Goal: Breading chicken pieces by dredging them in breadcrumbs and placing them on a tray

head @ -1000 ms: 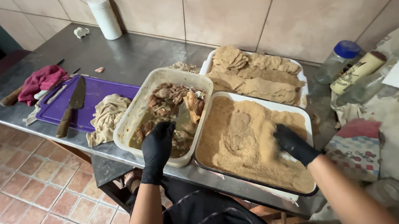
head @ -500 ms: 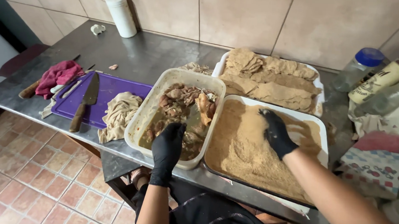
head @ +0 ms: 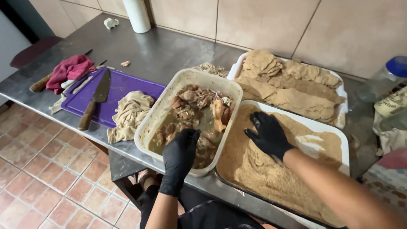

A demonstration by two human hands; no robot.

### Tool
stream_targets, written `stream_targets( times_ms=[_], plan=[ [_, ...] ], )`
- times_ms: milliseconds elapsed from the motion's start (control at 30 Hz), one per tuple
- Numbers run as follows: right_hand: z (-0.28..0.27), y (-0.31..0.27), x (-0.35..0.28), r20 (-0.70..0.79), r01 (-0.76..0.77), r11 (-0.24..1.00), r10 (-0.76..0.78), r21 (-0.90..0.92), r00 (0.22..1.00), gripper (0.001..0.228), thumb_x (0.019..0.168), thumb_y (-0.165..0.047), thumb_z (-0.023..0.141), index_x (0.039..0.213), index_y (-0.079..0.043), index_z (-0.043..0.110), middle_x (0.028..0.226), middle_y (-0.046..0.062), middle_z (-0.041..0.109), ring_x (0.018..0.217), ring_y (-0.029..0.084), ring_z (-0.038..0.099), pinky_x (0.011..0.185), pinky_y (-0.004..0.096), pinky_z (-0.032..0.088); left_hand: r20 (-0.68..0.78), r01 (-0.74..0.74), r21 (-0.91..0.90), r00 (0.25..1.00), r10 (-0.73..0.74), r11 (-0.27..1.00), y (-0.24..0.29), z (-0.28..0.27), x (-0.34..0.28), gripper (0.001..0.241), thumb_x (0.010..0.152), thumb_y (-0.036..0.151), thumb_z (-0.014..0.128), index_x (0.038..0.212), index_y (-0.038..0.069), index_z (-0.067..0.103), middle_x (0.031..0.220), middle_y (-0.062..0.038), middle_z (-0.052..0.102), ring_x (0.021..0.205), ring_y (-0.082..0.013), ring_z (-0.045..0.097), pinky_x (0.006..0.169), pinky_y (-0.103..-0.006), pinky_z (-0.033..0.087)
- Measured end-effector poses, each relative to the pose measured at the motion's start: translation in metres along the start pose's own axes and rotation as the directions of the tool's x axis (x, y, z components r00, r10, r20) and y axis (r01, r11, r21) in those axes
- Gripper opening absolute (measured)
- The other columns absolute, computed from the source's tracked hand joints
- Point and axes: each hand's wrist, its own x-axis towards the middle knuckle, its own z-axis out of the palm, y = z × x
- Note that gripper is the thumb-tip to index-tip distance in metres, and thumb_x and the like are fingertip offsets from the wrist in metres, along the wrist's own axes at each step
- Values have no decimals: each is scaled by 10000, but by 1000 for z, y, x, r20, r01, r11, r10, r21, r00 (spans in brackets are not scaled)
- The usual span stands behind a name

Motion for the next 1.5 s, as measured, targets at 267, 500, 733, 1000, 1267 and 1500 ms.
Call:
stream_targets(
  times_ms=[267,500,733,1000,1267,1500],
  plan=[
    [-53,-58,-40,-14,-9,995,8,-96,1000,783,910,-571,602,1467,-26,518,1506,218,521,1451,398,439,1179,657,259,6,4,-48,1000,-4,999,-4,8,2,356,932,674,587,1030,358,719,912,-35,769,955,-297,735,859,-447,603],
    [9,7,-31,29,-8,1000,7,22,1000,673,929,-524,629,1446,-98,561,1521,146,508,1456,362,440,1145,647,353,-60,-40,-22,997,38,999,-2,6,2,359,934,651,613,1028,326,732,911,-44,767,955,-307,735,855,-444,604],
    [-3,36,-1,288,-230,853,98,468,953,561,973,-369,577,1379,17,607,1425,271,606,1373,464,513,1151,614,372,-18,-5,-82,1000,3,997,-5,5,1,385,922,656,615,1081,326,734,959,-32,787,1004,-313,731,906,-446,592],
    [-19,75,-2,561,-418,823,151,385,814,875,682,-557,872,1386,-84,657,1427,223,634,1372,393,553,1202,498,386,-73,-20,-45,997,17,999,-11,16,7,338,898,679,639,1040,393,749,913,-6,785,979,-285,739,878,-430,609],
    [-149,74,-10,258,-271,847,166,457,952,726,686,-383,925,1320,-104,707,1310,228,694,1306,406,590,1127,495,459,-143,-90,-21,986,86,996,-6,11,2,300,918,588,664,1047,335,759,908,-42,786,950,-291,746,837,-439,616],
    [-142,51,-70,488,-150,932,-32,329,873,327,833,-491,774,1057,-253,773,1071,22,813,1098,267,740,963,416,583,-80,-48,-76,996,42,996,-14,16,9,342,911,638,648,1085,361,748,950,5,790,1008,-264,735,895,-437,601]
  ],
)
